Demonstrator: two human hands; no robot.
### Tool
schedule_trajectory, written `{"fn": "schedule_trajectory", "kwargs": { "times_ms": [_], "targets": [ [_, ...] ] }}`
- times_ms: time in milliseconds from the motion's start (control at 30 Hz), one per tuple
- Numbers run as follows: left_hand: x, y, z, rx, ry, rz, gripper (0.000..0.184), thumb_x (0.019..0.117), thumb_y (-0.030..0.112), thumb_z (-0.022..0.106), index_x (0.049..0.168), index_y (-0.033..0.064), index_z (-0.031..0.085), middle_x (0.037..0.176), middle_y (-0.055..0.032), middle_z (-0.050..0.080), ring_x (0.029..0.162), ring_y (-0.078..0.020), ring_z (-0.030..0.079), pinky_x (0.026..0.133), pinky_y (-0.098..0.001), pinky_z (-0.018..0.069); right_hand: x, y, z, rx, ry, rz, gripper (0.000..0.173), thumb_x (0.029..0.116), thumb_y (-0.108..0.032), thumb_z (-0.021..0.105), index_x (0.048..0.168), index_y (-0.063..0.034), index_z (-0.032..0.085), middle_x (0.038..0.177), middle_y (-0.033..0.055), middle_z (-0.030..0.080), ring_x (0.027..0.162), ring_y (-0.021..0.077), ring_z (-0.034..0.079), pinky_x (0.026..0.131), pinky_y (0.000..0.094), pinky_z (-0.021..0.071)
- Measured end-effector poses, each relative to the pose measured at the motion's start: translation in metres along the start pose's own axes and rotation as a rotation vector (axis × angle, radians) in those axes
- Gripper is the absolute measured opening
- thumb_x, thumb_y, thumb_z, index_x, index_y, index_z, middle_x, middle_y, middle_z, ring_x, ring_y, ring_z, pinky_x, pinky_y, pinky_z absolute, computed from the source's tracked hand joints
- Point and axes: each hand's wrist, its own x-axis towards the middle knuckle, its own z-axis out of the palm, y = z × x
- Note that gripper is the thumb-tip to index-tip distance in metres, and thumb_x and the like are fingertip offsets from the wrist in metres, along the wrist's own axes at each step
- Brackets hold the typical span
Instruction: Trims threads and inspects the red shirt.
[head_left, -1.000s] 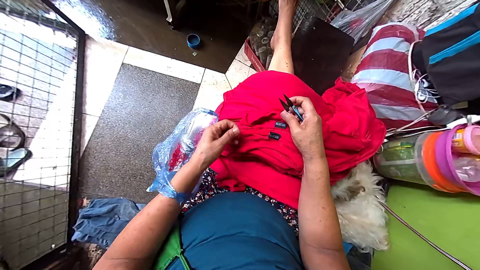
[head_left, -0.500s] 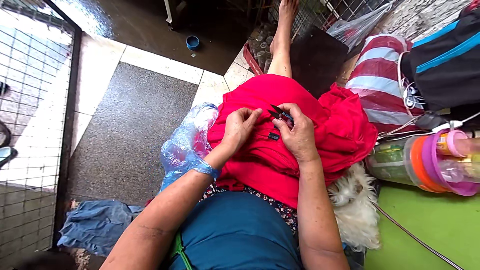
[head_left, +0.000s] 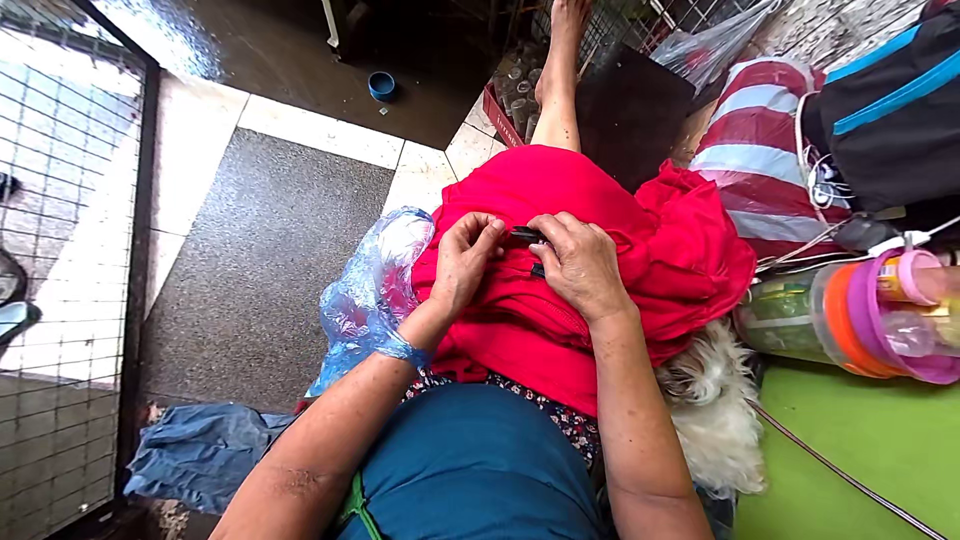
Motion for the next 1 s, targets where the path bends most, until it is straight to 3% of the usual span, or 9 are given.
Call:
{"fn": "schedule_trajectory", "kwargs": {
  "times_ms": [167, 367, 500, 600, 667, 800, 867, 933, 1000],
  "targets": [
    [-0.005, -0.011, 0.001, 0.111, 0.018, 0.199, 0.012, 0.0999, 0.011, 0.062, 0.099, 0.0001, 0.066, 0.088, 0.0002, 0.067, 0.077, -0.0013, 0.064, 0.073, -0.0195, 0.0555, 0.002, -0.002, 0.005, -0.041, 0.007, -0.022, 0.016, 0.0966, -0.01, 0.062, 0.105, -0.0032, 0.073, 0.083, 0.0182, 0.065, 0.074, 0.0357, 0.066, 0.065, 0.0501, 0.0481],
    [-0.014, -0.013, -0.004, 0.263, -0.003, 0.322, 0.015, 0.1009, 0.012, 0.061, 0.101, -0.0017, 0.068, 0.093, -0.0059, 0.065, 0.08, -0.005, 0.064, 0.075, -0.0207, 0.0556, 0.002, -0.002, 0.007, -0.045, 0.012, -0.016, 0.014, 0.0982, -0.009, 0.059, 0.102, -0.0032, 0.072, 0.08, 0.0167, 0.065, 0.072, 0.0343, 0.066, 0.065, 0.0487, 0.048],
    [-0.052, 0.015, -0.008, 0.337, -0.253, 0.477, 0.02, 0.098, 0.013, 0.061, 0.094, -0.0041, 0.07, 0.091, -0.0094, 0.068, 0.084, -0.0108, 0.065, 0.078, -0.0284, 0.0564, 0.002, -0.005, 0.0, 0.105, 0.077, 0.126, 0.022, 0.0962, -0.007, 0.063, 0.115, 0.0029, 0.068, 0.096, 0.0211, 0.071, 0.086, 0.0368, 0.071, 0.074, 0.0547, 0.0538],
    [-0.095, 0.034, 0.003, 0.157, -0.54, 0.583, 0.029, 0.1041, 0.02, 0.058, 0.091, -0.0023, 0.071, 0.087, -0.0104, 0.071, 0.087, -0.0087, 0.067, 0.082, -0.0223, 0.0541, 0.001, -0.023, -0.007, 0.287, 0.164, 0.232, 0.028, 0.0938, -0.005, 0.064, 0.12, 0.0043, 0.064, 0.105, 0.0204, 0.069, 0.087, 0.0303, 0.069, 0.073, 0.0465, 0.0548],
    [-0.114, 0.047, 0.01, 0.041, -0.678, 0.65, 0.029, 0.1061, 0.02, 0.055, 0.091, -0.0015, 0.068, 0.084, -0.0122, 0.068, 0.085, -0.0121, 0.066, 0.08, -0.0218, 0.0533, 0.0, -0.049, -0.009, 0.47, 0.117, 0.224, 0.04, 0.0933, -0.007, 0.069, 0.13, 0.0041, 0.057, 0.11, 0.0203, 0.067, 0.091, 0.028, 0.068, 0.074, 0.0432, 0.0569],
    [-0.129, 0.067, 0.01, -0.015, -0.829, 0.703, 0.028, 0.1066, 0.018, 0.054, 0.091, -0.0005, 0.068, 0.082, -0.0122, 0.065, 0.08, -0.0148, 0.063, 0.075, -0.0231, 0.0508, 0.008, -0.106, 0.034, 0.531, -0.101, 0.134, 0.089, 0.0769, -0.024, 0.09, 0.151, -0.0037, 0.046, 0.131, 0.0219, 0.063, 0.089, 0.0319, 0.071, 0.068, 0.0502, 0.0589],
    [-0.132, 0.075, -0.004, 0.093, -0.813, 0.693, 0.029, 0.1077, 0.02, 0.052, 0.092, 0.0015, 0.067, 0.082, -0.0116, 0.065, 0.081, -0.0156, 0.064, 0.076, -0.0235, 0.0511, 0.008, -0.121, 0.062, 0.406, -0.296, 0.133, 0.078, 0.0816, -0.008, 0.081, 0.152, -0.0053, 0.047, 0.123, 0.0247, 0.064, 0.088, 0.0389, 0.07, 0.069, 0.0552, 0.0559],
    [-0.133, 0.08, -0.033, 0.365, -0.695, 0.613, 0.032, 0.1091, 0.026, 0.048, 0.094, 0.0046, 0.066, 0.084, -0.0092, 0.067, 0.083, -0.0143, 0.066, 0.077, -0.0247, 0.0535, 0.004, -0.123, 0.077, 0.344, -0.405, 0.129, 0.05, 0.0857, 0.003, 0.069, 0.134, -0.0017, 0.061, 0.115, 0.0236, 0.069, 0.092, 0.0409, 0.07, 0.073, 0.0576, 0.0547],
    [-0.133, 0.077, -0.067, 0.685, -0.506, 0.469, 0.031, 0.1069, 0.026, 0.05, 0.095, 0.0042, 0.068, 0.083, -0.0077, 0.069, 0.077, -0.0142, 0.068, 0.072, -0.0288, 0.057, 0.0, -0.12, 0.076, 0.404, -0.374, 0.131, 0.037, 0.0851, 0.005, 0.066, 0.122, 0.0006, 0.068, 0.108, 0.0218, 0.071, 0.092, 0.0393, 0.071, 0.073, 0.0578, 0.0545]
  ]
}}
